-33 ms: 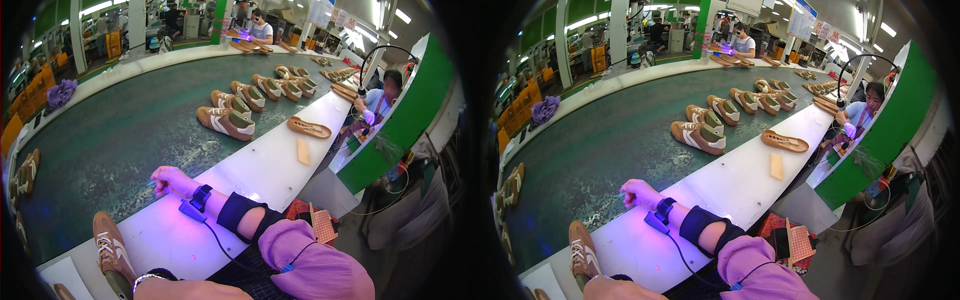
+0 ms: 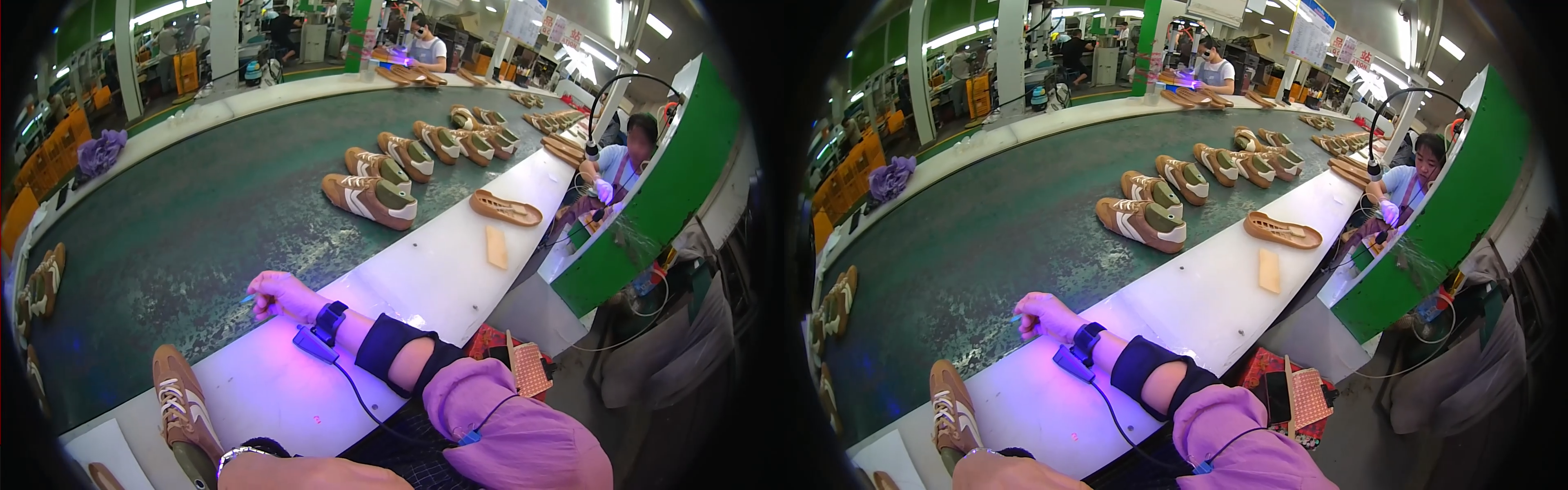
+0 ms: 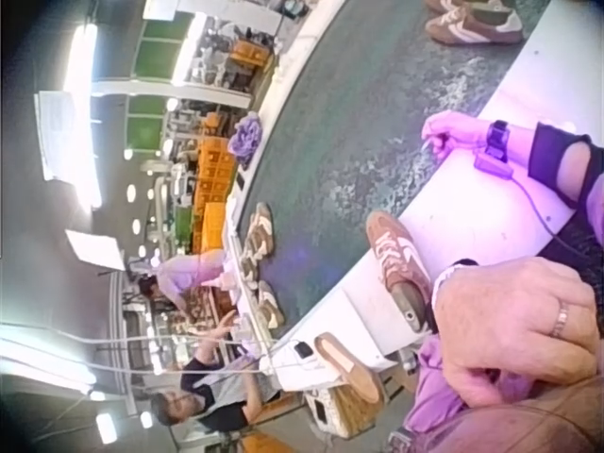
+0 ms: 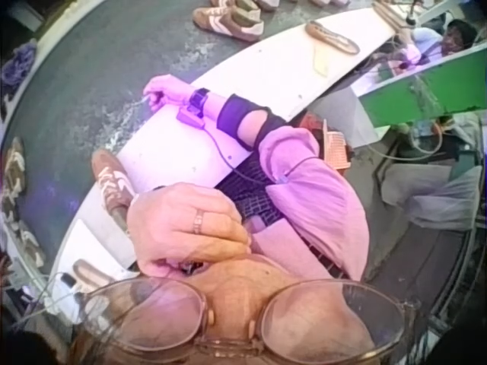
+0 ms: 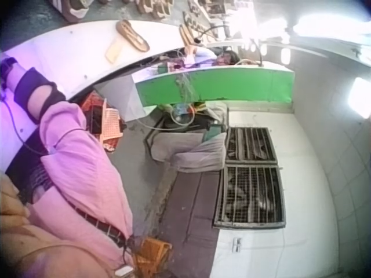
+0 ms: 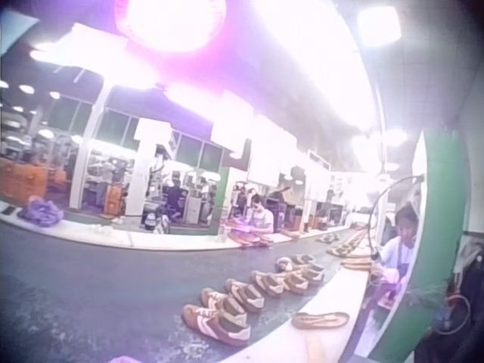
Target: Checking shoes for quality and pairing them on a conveyor belt.
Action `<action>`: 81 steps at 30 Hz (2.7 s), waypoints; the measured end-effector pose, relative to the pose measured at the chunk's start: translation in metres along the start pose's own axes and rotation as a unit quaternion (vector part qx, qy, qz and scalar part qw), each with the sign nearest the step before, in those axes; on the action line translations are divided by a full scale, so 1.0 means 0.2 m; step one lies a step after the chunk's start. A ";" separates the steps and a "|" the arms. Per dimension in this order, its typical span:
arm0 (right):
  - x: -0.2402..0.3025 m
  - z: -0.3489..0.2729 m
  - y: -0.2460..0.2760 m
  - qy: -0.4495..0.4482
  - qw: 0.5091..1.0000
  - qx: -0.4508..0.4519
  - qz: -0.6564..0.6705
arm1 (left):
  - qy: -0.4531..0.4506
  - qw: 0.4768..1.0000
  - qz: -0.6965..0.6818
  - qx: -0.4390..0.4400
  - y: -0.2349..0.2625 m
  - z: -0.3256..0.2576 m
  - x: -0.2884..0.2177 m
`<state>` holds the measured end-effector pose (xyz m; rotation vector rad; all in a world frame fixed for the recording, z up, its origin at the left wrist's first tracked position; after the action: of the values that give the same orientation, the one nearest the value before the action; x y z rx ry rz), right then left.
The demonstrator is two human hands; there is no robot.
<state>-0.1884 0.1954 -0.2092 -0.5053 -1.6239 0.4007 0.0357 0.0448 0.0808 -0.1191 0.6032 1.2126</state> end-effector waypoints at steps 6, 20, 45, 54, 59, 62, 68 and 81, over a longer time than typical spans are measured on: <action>0.00 -0.01 0.00 -0.010 1.000 0.012 0.002 | -0.002 1.000 -0.019 0.002 0.00 0.00 0.01; 0.02 -0.02 0.02 -0.003 1.000 0.006 0.008 | 0.041 0.999 0.003 0.021 0.01 0.06 0.03; 0.08 -0.06 0.05 -0.014 1.000 0.015 -0.005 | 0.048 0.999 -0.024 0.003 -0.02 0.11 0.10; 0.10 -0.08 0.07 -0.014 1.000 0.010 -0.003 | 0.012 0.997 -0.069 0.018 -0.04 0.08 0.13; 0.11 -0.08 0.08 -0.012 1.000 0.014 0.000 | 0.029 0.995 -0.086 0.037 -0.02 0.12 0.14; 0.11 -0.08 0.08 -0.014 1.000 0.016 0.002 | 0.033 0.996 -0.080 0.035 -0.03 0.12 0.16; 0.13 -0.09 0.09 -0.017 1.000 0.012 -0.001 | 0.076 0.995 -0.064 0.030 0.00 0.19 0.17; 0.14 -0.09 0.14 -0.014 1.000 0.016 -0.001 | 0.082 0.995 -0.054 0.015 -0.02 0.19 0.20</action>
<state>-0.1700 0.2329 -0.1994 -0.4756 -1.6412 0.4343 0.0617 0.0922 0.0929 -0.2255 0.7492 1.0945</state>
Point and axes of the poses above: each hand's wrist, its own z-axis towards the middle knuckle, its own y-axis out of the back of the hand, x = y × z, the point moved 9 cm from there along z, towards the middle knuckle, and after that the axes turned 2 degrees about x, right-handed, at the moved point
